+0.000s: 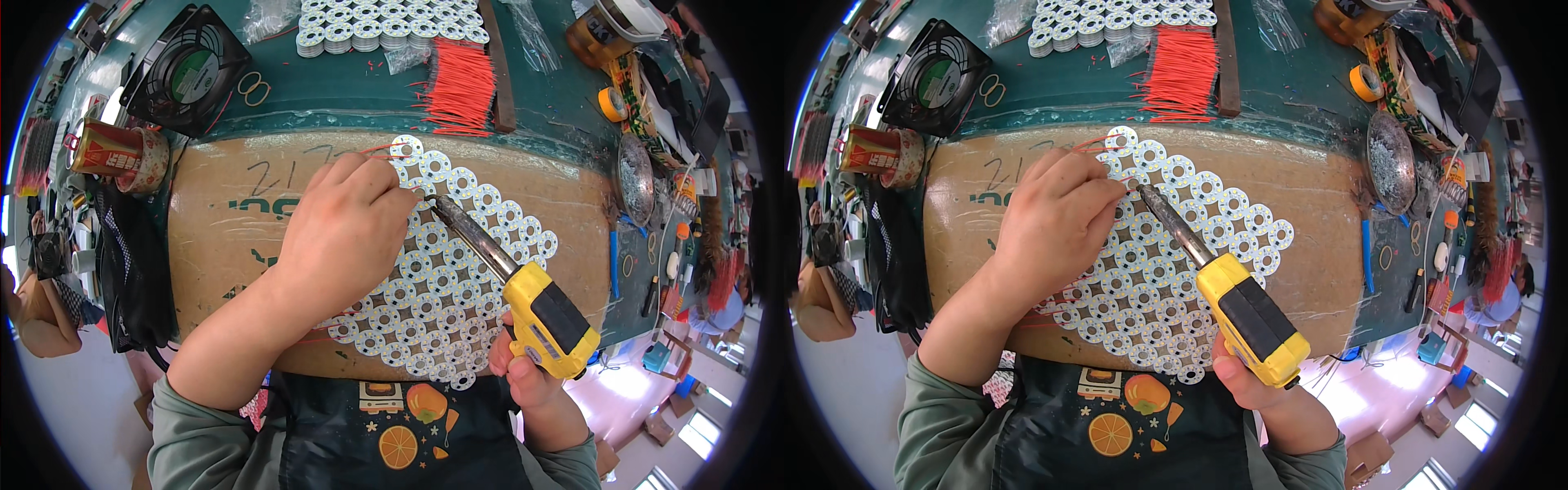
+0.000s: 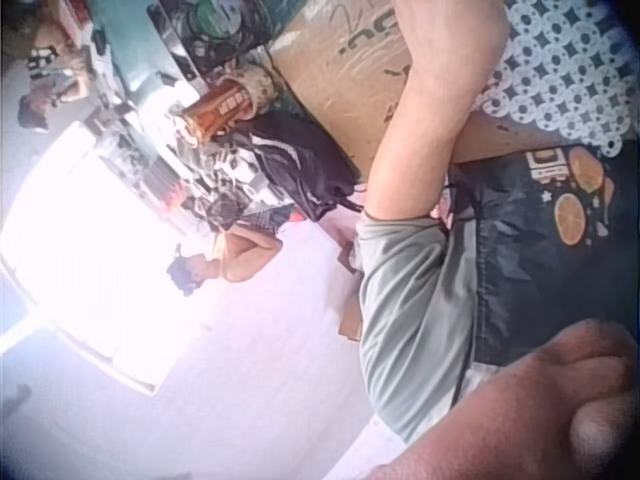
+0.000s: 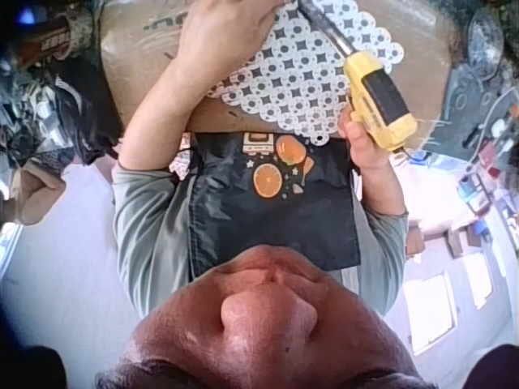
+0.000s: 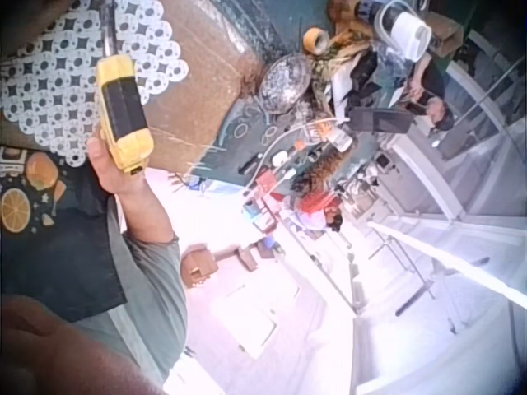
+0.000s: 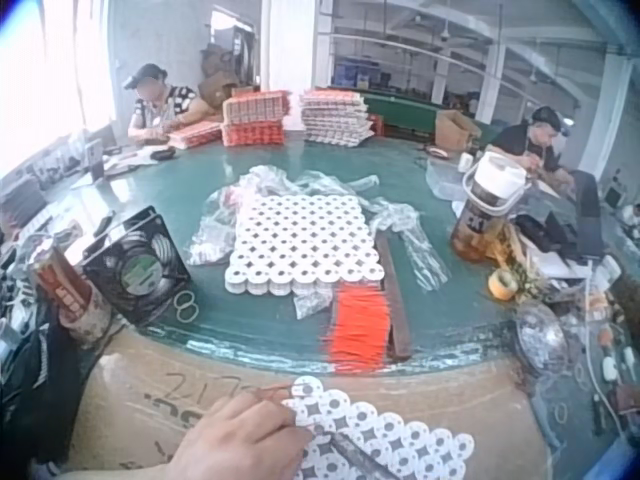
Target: The person attaches red wires onto a panel of circular LED circuit boards by hand and solders them using a soldering iron.
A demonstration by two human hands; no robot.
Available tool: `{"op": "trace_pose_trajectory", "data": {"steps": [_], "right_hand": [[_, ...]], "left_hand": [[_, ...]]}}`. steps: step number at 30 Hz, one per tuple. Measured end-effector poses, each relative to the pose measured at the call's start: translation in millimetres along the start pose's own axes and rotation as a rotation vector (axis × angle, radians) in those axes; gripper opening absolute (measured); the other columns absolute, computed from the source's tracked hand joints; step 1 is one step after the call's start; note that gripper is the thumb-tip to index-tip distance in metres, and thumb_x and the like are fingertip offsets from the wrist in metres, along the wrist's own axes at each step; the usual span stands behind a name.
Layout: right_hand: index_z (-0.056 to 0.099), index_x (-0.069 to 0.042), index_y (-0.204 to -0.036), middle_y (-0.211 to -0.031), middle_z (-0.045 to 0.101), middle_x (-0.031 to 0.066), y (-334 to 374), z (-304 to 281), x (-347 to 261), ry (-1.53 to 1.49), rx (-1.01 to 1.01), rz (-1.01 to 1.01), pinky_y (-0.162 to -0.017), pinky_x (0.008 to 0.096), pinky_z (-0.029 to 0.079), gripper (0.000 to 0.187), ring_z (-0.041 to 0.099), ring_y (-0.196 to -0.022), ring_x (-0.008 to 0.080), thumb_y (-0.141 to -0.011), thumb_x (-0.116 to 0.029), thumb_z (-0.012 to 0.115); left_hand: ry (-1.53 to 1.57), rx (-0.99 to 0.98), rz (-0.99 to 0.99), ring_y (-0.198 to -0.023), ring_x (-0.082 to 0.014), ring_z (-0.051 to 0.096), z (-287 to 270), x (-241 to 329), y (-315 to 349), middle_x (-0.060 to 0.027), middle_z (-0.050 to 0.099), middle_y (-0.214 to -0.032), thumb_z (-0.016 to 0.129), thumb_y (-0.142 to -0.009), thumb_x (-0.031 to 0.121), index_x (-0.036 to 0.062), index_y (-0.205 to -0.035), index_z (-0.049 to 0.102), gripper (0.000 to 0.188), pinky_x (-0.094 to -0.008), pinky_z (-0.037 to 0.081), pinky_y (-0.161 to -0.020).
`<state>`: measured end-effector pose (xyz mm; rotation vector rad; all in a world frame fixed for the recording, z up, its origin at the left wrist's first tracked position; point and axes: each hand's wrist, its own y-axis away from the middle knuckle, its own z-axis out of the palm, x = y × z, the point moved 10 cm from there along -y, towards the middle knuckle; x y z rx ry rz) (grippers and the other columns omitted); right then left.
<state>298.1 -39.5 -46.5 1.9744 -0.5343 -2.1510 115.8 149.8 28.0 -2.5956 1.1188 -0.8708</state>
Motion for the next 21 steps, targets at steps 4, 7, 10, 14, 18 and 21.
{"op": "trace_pose_trajectory", "data": {"steps": [4,7,10,14,18,21], "right_hand": [[0.052,0.000,-0.132,-0.075,0.054,0.0036,1,-1,2,-0.007,0.012,0.004,-0.056,0.0290,0.043,0.071,0.052,-0.063,0.0130,-0.084,-0.042,0.085],[0.053,0.000,-0.129,-0.075,0.054,0.0037,1,-2,3,-0.003,0.023,0.010,-0.056,0.0294,0.044,0.068,0.052,-0.063,0.0136,-0.084,-0.041,0.085],[0.053,-0.001,-0.126,-0.075,0.053,0.0036,0,0,3,-0.012,0.017,0.022,-0.056,0.0298,0.044,0.066,0.053,-0.064,0.0141,-0.084,-0.040,0.085],[0.054,0.000,-0.128,-0.075,0.054,0.0040,-1,0,3,-0.002,0.003,0.028,-0.057,0.0300,0.045,0.069,0.054,-0.064,0.0145,-0.084,-0.041,0.086],[0.050,0.001,-0.139,-0.075,0.054,0.0038,-1,0,-7,-0.122,0.009,-0.039,-0.055,0.0305,0.045,0.077,0.053,-0.062,0.0140,-0.086,-0.043,0.084],[0.046,0.002,-0.144,-0.075,0.053,0.0028,-7,0,-23,-0.260,0.026,-0.108,-0.053,0.0301,0.045,0.080,0.050,-0.058,0.0133,-0.089,-0.045,0.082]], "left_hand": [[0.007,-0.001,0.010,-0.090,-0.0286,0.064,0,0,0,-0.0067,0.066,-0.095,0.078,-0.078,0.003,0.0063,-0.094,0.076,0.017,-0.0415,0.053,-0.081],[-0.004,0.004,0.023,-0.090,-0.0281,0.065,-1,2,0,-0.0064,0.066,-0.095,0.077,-0.078,0.003,0.0066,-0.095,0.076,0.018,-0.0413,0.054,-0.081],[-0.034,-0.018,0.031,-0.090,-0.0280,0.065,1,3,1,-0.0064,0.066,-0.096,0.077,-0.078,0.004,0.0068,-0.095,0.076,0.018,-0.0412,0.054,-0.081],[-0.036,-0.023,0.032,-0.090,-0.0282,0.065,1,4,0,-0.0066,0.066,-0.096,0.077,-0.078,0.004,0.0071,-0.095,0.076,0.017,-0.0416,0.054,-0.082],[-0.043,-0.035,0.037,-0.090,-0.0289,0.065,1,4,-1,-0.0069,0.065,-0.096,0.077,-0.078,0.004,0.0070,-0.095,0.076,0.018,-0.0419,0.055,-0.082],[-0.046,-0.049,0.032,-0.091,-0.0294,0.065,2,5,-3,-0.0074,0.066,-0.096,0.077,-0.077,0.004,0.0070,-0.095,0.075,0.019,-0.0423,0.055,-0.082]]}}
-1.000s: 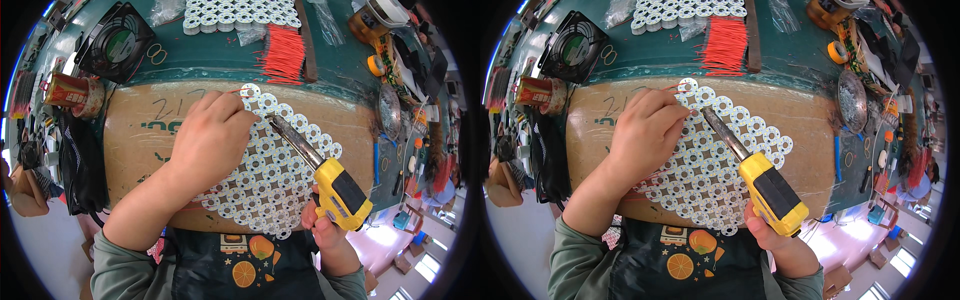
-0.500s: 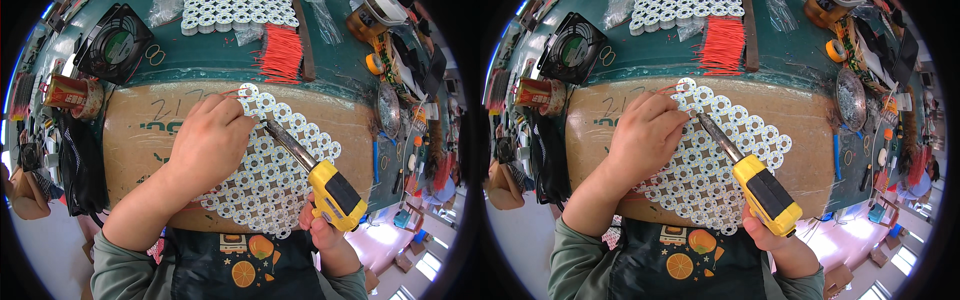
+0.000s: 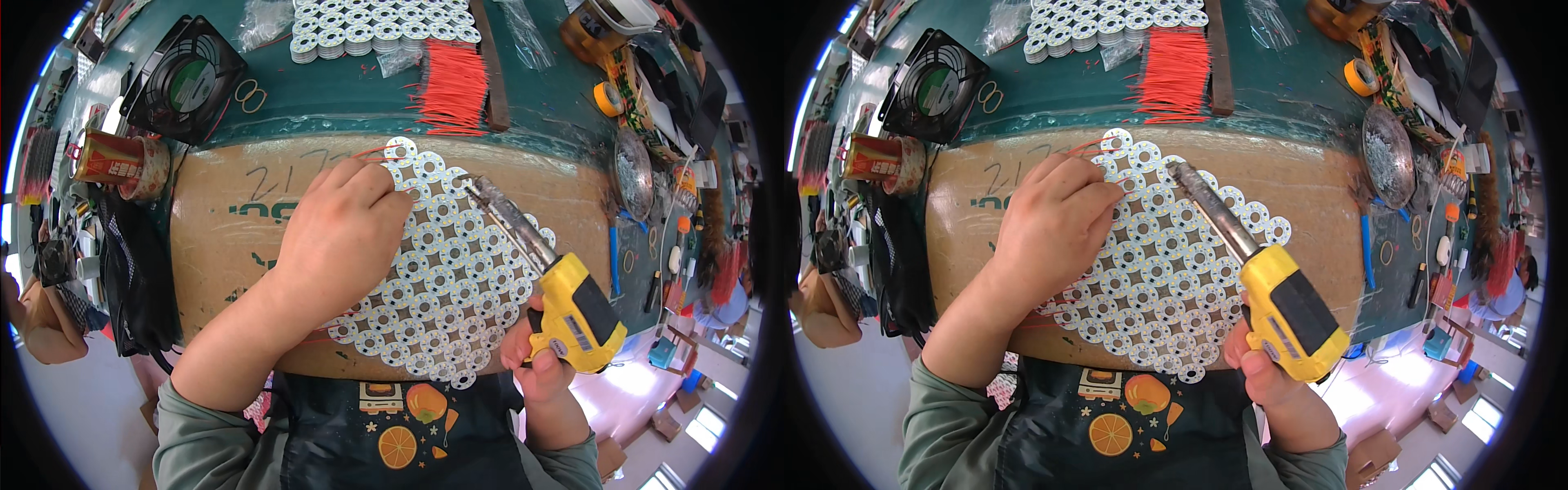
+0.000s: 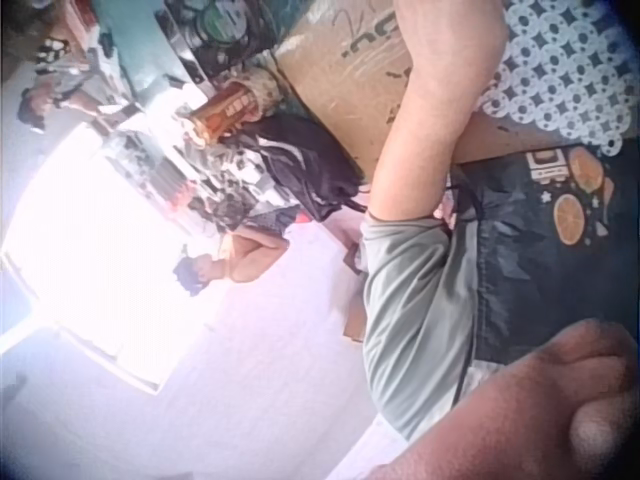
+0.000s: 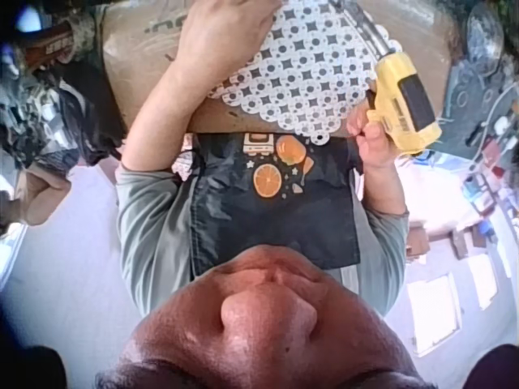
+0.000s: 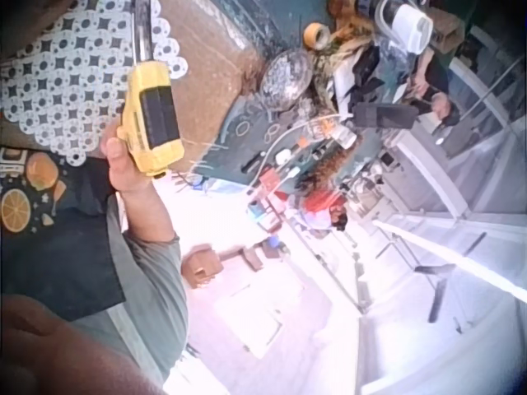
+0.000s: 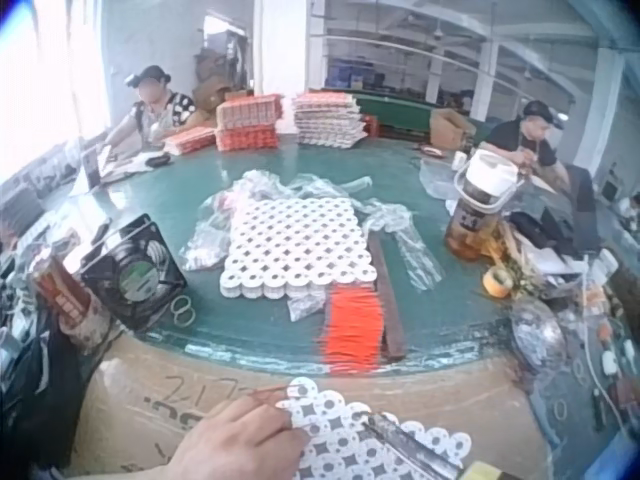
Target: The person attaches red wires onto a panel of circular LED circuit boards by hand and solders them using a soldering iron.
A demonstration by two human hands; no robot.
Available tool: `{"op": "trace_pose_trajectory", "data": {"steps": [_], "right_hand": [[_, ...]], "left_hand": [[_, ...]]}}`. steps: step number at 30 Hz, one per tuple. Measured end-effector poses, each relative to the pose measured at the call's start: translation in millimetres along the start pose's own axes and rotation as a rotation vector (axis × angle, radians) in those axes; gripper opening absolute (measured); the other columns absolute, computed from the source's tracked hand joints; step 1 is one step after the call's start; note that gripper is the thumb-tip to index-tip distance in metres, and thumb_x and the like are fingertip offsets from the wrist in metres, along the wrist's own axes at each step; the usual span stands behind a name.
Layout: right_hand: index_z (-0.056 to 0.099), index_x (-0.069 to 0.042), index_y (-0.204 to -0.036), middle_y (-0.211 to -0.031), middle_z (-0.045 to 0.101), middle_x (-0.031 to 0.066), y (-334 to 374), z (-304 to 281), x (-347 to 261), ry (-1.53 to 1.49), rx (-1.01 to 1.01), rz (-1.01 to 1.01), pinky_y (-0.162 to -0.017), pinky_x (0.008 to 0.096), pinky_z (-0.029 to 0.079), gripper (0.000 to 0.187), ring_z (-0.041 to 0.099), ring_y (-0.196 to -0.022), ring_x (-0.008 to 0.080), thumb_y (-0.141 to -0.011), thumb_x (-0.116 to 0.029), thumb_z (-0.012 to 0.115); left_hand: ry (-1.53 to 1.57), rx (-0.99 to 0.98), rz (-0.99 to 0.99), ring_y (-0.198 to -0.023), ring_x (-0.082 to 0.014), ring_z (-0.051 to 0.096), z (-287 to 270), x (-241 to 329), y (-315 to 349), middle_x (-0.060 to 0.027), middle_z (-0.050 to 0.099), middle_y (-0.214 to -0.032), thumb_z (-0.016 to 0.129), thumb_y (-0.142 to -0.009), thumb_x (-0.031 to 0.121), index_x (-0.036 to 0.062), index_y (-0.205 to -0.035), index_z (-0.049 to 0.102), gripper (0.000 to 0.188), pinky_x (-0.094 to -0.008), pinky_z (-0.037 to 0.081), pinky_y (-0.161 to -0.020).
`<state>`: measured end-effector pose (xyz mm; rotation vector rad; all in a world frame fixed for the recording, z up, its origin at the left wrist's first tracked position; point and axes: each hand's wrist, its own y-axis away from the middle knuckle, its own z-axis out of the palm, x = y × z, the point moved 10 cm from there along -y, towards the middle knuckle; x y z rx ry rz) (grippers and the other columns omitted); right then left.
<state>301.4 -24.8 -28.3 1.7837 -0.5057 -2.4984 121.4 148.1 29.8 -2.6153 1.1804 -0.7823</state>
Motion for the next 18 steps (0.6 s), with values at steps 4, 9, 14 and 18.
{"op": "trace_pose_trajectory", "data": {"steps": [4,9,14,18], "right_hand": [[0.044,0.003,-0.144,-0.075,0.052,0.0022,-6,-18,-11,-0.021,0.038,-0.128,-0.050,0.0293,0.044,0.078,0.050,-0.056,0.0127,-0.093,-0.044,0.078],[0.042,0.004,-0.144,-0.074,0.052,0.0023,-11,-33,-16,-0.020,0.136,-0.273,-0.048,0.0297,0.044,0.073,0.050,-0.054,0.0130,-0.096,-0.043,0.072],[0.042,0.005,-0.144,-0.074,0.052,0.0021,-12,-31,-18,-0.043,0.140,-0.285,-0.047,0.0299,0.044,0.073,0.049,-0.052,0.0131,-0.096,-0.041,0.072],[0.041,0.004,-0.146,-0.075,0.052,0.0029,-12,-32,-13,-0.073,0.128,-0.269,-0.049,0.0300,0.044,0.072,0.051,-0.054,0.0136,-0.095,-0.036,0.073]], "left_hand": [[-0.017,-0.018,0.007,-0.092,-0.0304,0.065,-5,3,-2,-0.0083,0.066,-0.096,0.077,-0.079,0.005,0.0066,-0.096,0.075,0.018,-0.0425,0.055,-0.082],[-0.023,-0.093,0.044,-0.092,-0.0317,0.065,-15,10,-36,-0.0089,0.067,-0.096,0.077,-0.083,0.009,0.0067,-0.100,0.075,0.017,-0.0438,0.054,-0.084],[-0.293,-0.023,0.180,-0.095,-0.0310,0.064,7,-3,-95,-0.0088,0.066,-0.095,0.073,-0.085,0.011,0.0073,-0.097,0.073,0.012,-0.0435,0.053,-0.087],[-0.494,-0.073,0.206,-0.101,-0.0276,0.064,36,-12,-121,-0.0068,0.065,-0.096,0.069,-0.082,0.007,0.0073,-0.093,0.069,0.010,-0.0429,0.053,-0.088]]}}
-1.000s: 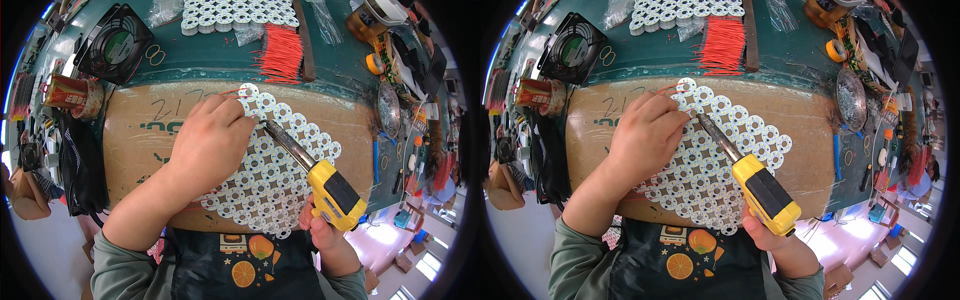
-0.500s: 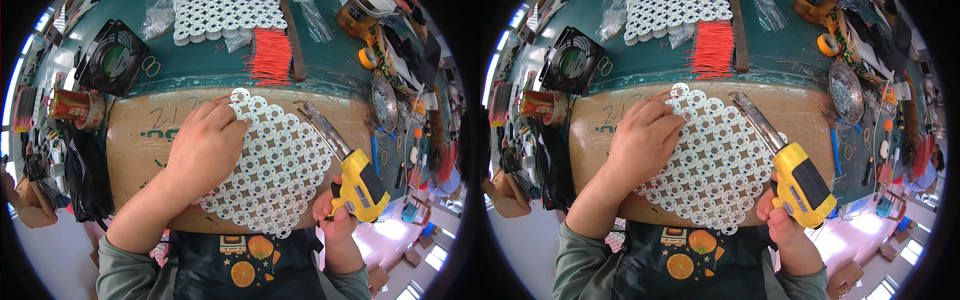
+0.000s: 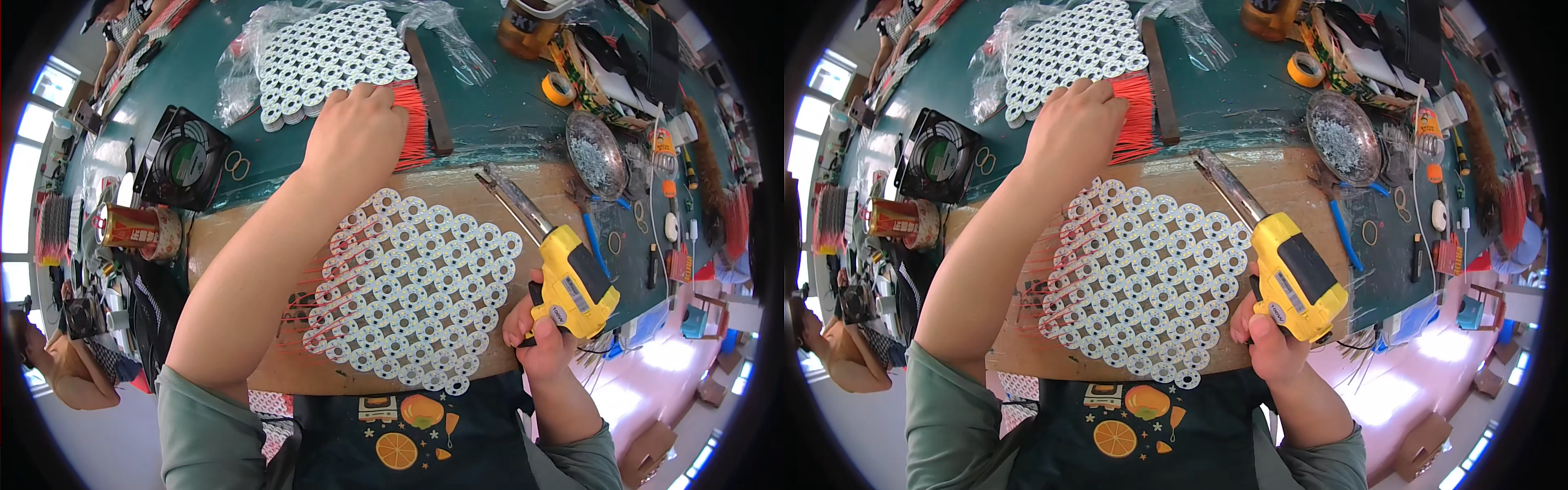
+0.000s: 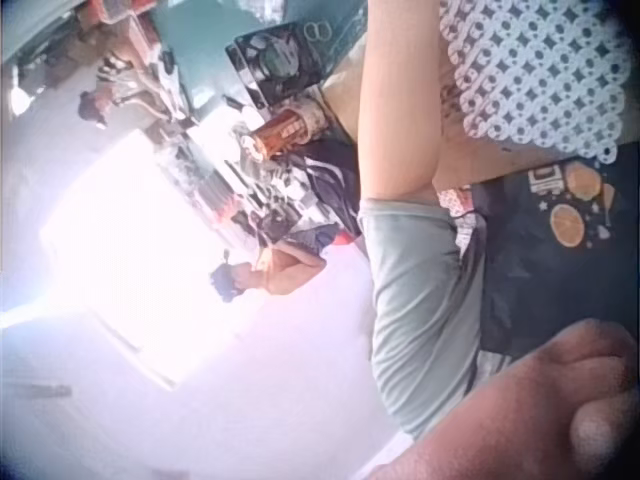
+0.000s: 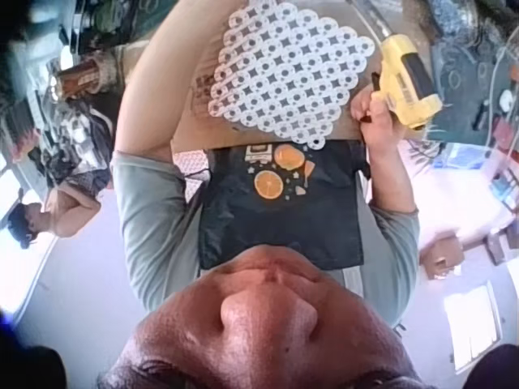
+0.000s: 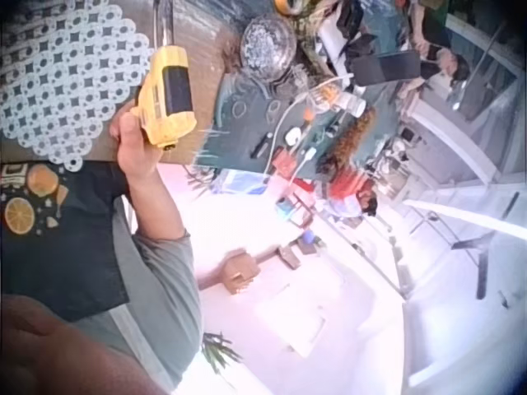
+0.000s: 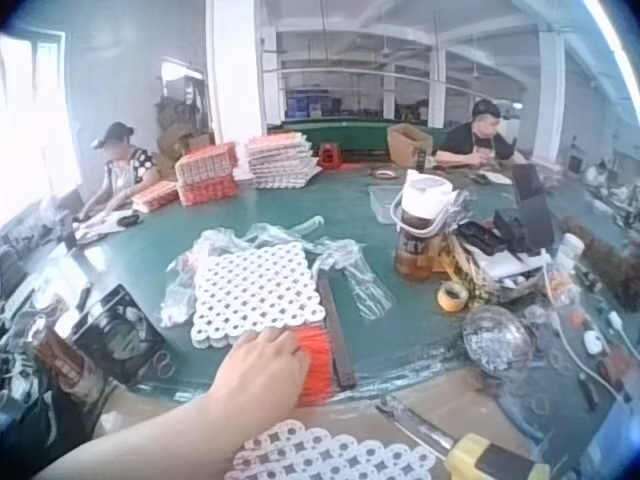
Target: The person attaches red wires onto a panel of circular LED circuit boards by hand and solders them using a soldering iron.
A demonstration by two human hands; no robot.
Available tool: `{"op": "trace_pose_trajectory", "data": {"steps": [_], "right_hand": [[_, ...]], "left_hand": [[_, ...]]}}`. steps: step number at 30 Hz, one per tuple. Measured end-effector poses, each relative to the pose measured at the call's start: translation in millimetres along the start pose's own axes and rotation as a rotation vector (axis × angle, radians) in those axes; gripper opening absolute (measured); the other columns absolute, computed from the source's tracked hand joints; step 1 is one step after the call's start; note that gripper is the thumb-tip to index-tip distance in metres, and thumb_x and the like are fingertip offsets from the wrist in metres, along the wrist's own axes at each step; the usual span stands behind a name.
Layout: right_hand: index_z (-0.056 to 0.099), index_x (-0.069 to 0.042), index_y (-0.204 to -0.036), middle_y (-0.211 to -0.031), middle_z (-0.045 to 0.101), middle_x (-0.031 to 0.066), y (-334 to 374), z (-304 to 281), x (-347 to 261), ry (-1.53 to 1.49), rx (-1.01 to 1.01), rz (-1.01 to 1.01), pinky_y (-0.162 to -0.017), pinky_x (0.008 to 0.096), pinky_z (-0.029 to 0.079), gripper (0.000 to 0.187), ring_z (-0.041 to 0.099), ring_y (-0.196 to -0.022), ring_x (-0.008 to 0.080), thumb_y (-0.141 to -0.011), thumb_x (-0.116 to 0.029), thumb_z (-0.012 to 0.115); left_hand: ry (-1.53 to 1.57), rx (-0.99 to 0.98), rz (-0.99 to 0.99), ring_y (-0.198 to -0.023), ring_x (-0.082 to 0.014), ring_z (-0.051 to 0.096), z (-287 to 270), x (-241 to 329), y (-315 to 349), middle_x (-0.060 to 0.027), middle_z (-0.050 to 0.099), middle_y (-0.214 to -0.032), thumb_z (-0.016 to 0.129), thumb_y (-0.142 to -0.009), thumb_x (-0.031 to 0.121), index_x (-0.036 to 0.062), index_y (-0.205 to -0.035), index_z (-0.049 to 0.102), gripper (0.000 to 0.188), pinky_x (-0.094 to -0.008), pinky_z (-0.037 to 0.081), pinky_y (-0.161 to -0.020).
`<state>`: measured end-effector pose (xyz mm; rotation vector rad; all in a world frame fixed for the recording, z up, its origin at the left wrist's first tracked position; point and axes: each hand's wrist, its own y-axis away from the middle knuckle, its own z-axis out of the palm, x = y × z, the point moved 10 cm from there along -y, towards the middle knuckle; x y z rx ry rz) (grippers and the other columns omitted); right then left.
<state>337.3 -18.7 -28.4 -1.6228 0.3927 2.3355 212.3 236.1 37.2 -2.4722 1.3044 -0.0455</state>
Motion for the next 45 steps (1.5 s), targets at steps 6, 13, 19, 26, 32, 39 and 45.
{"op": "trace_pose_trajectory", "data": {"steps": [6,13,19,26,32,39,45], "right_hand": [[0.041,0.004,-0.149,-0.075,0.052,0.0038,-1,1,2,0.035,0.001,0.043,-0.051,0.0310,0.044,0.073,0.050,-0.055,0.0148,-0.094,-0.034,0.071],[0.042,0.004,-0.149,-0.075,0.053,0.0040,-2,2,3,0.036,-0.022,0.047,-0.051,0.0312,0.044,0.068,0.051,-0.055,0.0148,-0.095,-0.031,0.067],[0.043,0.004,-0.148,-0.074,0.053,0.0037,-1,2,2,0.041,-0.003,0.041,-0.050,0.0305,0.044,0.070,0.051,-0.054,0.0144,-0.094,-0.032,0.070],[0.042,0.004,-0.148,-0.075,0.052,0.0032,-2,2,4,0.051,-0.010,0.047,-0.050,0.0308,0.044,0.073,0.051,-0.055,0.0143,-0.093,-0.034,0.072],[0.040,0.005,-0.149,-0.075,0.052,0.0025,-1,0,6,0.016,-0.004,0.064,-0.051,0.0303,0.044,0.076,0.051,-0.056,0.0140,-0.093,-0.035,0.074],[0.042,0.005,-0.147,-0.075,0.052,0.0018,9,2,11,0.198,-0.077,0.130,-0.054,0.0285,0.044,0.077,0.050,-0.058,0.0118,-0.092,-0.036,0.077],[0.044,0.005,-0.145,-0.075,0.053,0.0012,7,22,14,0.355,-0.197,0.117,-0.056,0.0274,0.043,0.075,0.050,-0.061,0.0105,-0.092,-0.034,0.078]], "left_hand": [[-0.104,-0.029,0.061,-0.101,-0.0258,0.064,16,11,-1,-0.0056,0.065,-0.095,0.066,-0.083,0.008,0.0078,-0.093,0.067,0.009,-0.0409,0.053,-0.086],[-0.071,0.073,0.084,-0.095,-0.0242,0.064,3,7,4,-0.0043,0.064,-0.091,0.067,-0.087,0.013,0.0094,-0.086,0.067,0.004,-0.0395,0.052,-0.083],[-0.046,0.057,0.098,-0.095,-0.0249,0.064,-3,7,-1,-0.0047,0.065,-0.089,0.068,-0.087,0.013,0.0101,-0.085,0.067,0.003,-0.0409,0.052,-0.084],[0.064,0.037,0.067,-0.093,-0.0311,0.065,-19,7,3,-0.0089,0.067,-0.090,0.067,-0.088,0.009,0.0062,-0.087,0.067,0.003,-0.0439,0.052,-0.084],[0.484,0.100,-0.124,-0.094,-0.0358,0.065,-39,-3,41,-0.0134,0.069,-0.092,0.067,-0.090,0.009,0.0053,-0.097,0.071,0.009,-0.0469,0.053,-0.083],[0.497,0.105,-0.159,-0.086,-0.0318,0.066,-40,9,96,-0.0095,0.069,-0.092,0.075,-0.081,-0.002,0.0048,-0.105,0.075,0.025,-0.0412,0.055,-0.079],[0.420,0.158,-0.188,-0.087,-0.0297,0.066,-33,7,102,-0.0086,0.069,-0.092,0.075,-0.080,-0.002,0.0053,-0.105,0.075,0.027,-0.0395,0.056,-0.078]]}}
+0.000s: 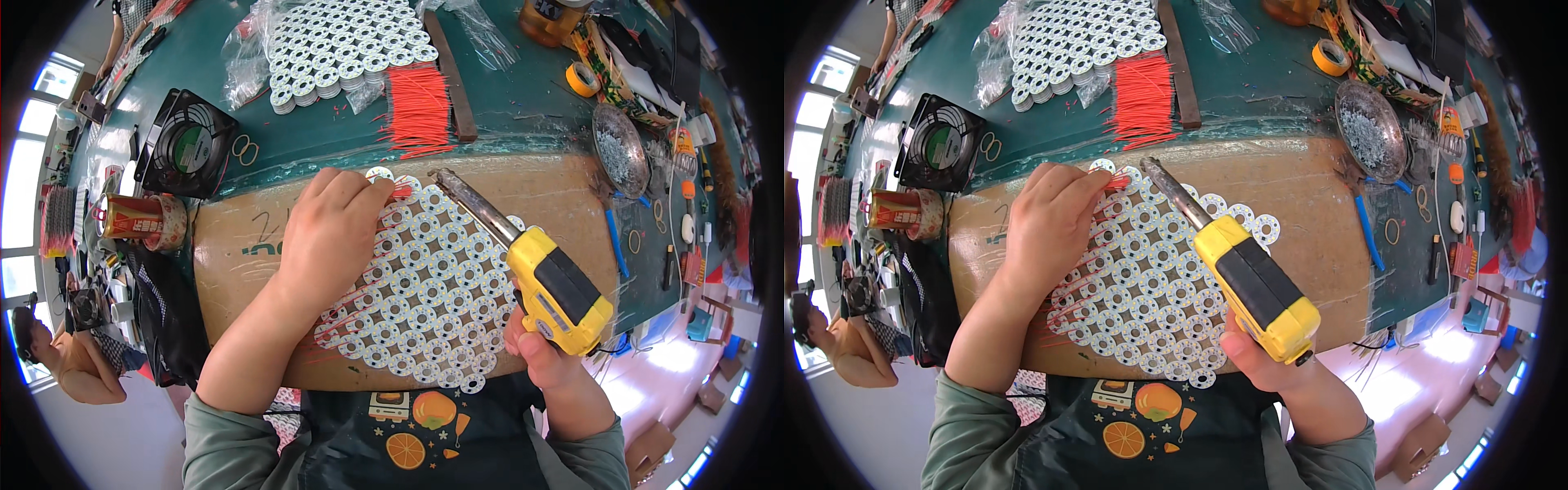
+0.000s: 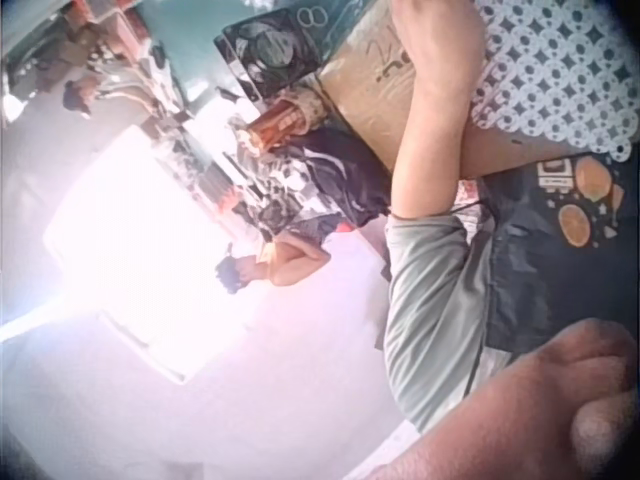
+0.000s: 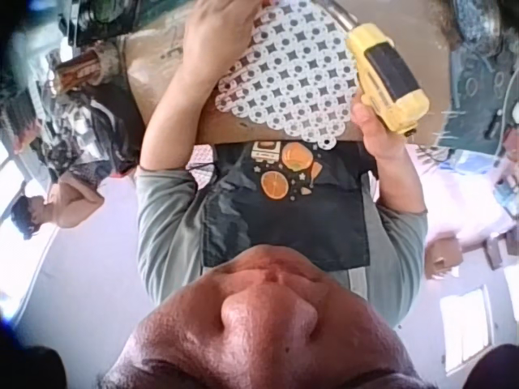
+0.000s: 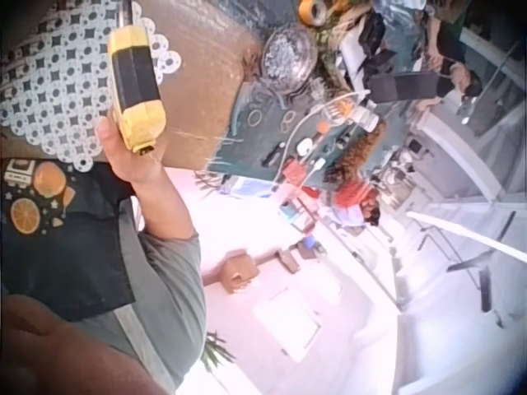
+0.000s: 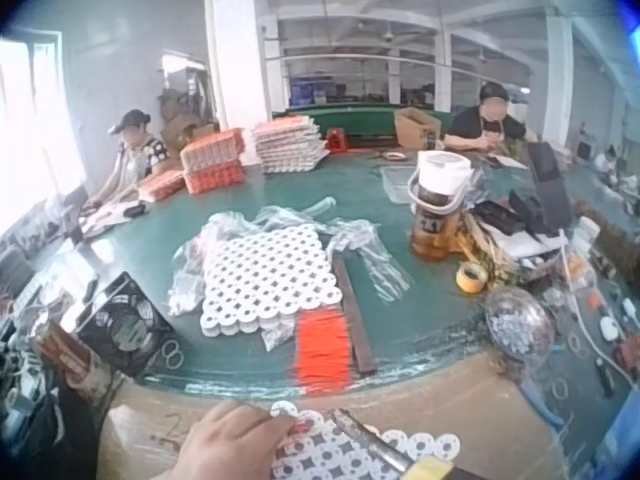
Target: The person attaches red wires onto a panel of circular LED circuit boards by hand and solders them using a soldering iron.
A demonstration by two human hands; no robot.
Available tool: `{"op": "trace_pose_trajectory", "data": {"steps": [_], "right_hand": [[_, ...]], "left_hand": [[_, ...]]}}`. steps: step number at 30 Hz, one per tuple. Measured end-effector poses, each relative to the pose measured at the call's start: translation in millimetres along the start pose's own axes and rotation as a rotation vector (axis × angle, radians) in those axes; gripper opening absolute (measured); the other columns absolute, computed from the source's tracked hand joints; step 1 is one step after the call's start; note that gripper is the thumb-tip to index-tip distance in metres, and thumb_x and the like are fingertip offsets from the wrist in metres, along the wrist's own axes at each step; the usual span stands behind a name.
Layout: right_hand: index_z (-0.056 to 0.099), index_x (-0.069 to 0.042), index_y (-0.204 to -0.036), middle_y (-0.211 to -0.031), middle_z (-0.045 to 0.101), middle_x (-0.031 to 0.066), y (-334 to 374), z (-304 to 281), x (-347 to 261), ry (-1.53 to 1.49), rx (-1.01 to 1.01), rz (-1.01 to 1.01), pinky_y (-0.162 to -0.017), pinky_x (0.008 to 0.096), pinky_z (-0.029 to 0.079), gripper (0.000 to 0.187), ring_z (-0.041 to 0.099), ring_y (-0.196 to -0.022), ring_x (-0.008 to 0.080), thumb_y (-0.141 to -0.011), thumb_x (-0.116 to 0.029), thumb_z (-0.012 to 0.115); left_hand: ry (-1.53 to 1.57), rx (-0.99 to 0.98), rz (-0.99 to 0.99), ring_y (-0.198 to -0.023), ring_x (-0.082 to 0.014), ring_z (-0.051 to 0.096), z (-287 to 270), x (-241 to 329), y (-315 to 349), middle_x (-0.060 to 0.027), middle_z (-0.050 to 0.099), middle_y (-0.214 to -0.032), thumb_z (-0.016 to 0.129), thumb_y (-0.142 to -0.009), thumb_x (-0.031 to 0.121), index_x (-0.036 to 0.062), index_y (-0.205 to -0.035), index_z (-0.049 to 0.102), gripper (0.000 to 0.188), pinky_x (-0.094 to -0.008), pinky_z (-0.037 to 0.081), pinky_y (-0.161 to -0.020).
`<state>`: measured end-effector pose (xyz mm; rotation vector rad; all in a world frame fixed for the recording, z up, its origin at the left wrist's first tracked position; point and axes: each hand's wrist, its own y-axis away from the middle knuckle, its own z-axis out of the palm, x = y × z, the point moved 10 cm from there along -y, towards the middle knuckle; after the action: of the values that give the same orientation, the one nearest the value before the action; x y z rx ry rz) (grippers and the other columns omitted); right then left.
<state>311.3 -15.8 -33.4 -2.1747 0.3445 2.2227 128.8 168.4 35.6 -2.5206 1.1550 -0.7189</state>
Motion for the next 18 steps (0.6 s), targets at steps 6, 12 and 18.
{"op": "trace_pose_trajectory", "data": {"steps": [6,12,18], "right_hand": [[0.045,0.007,-0.145,-0.077,0.055,0.0026,-15,18,-6,-0.079,-0.055,0.022,-0.057,0.0278,0.046,0.063,0.052,-0.063,0.0108,-0.094,-0.021,0.070],[0.048,0.009,-0.140,-0.076,0.057,0.0056,-21,20,-11,-0.009,-0.025,-0.052,-0.057,0.0285,0.047,0.057,0.053,-0.062,0.0126,-0.095,-0.019,0.069],[0.050,0.008,-0.133,-0.073,0.055,0.0058,-21,19,-9,-0.033,0.000,0.011,-0.055,0.0288,0.047,0.053,0.053,-0.059,0.0128,-0.095,-0.023,0.071]], "left_hand": [[-0.005,-0.021,0.004,-0.092,-0.0294,0.067,4,-2,2,-0.0080,0.070,-0.097,0.073,-0.077,-0.004,0.0056,-0.105,0.075,0.030,-0.0396,0.057,-0.079],[0.007,-0.021,-0.010,-0.093,-0.0297,0.067,4,-5,4,-0.0085,0.070,-0.099,0.072,-0.077,-0.004,0.0051,-0.106,0.075,0.030,-0.0402,0.057,-0.080],[0.018,-0.037,-0.024,-0.093,-0.0303,0.066,5,-7,5,-0.0089,0.069,-0.099,0.072,-0.078,-0.004,0.0047,-0.106,0.074,0.030,-0.0408,0.057,-0.080]]}}
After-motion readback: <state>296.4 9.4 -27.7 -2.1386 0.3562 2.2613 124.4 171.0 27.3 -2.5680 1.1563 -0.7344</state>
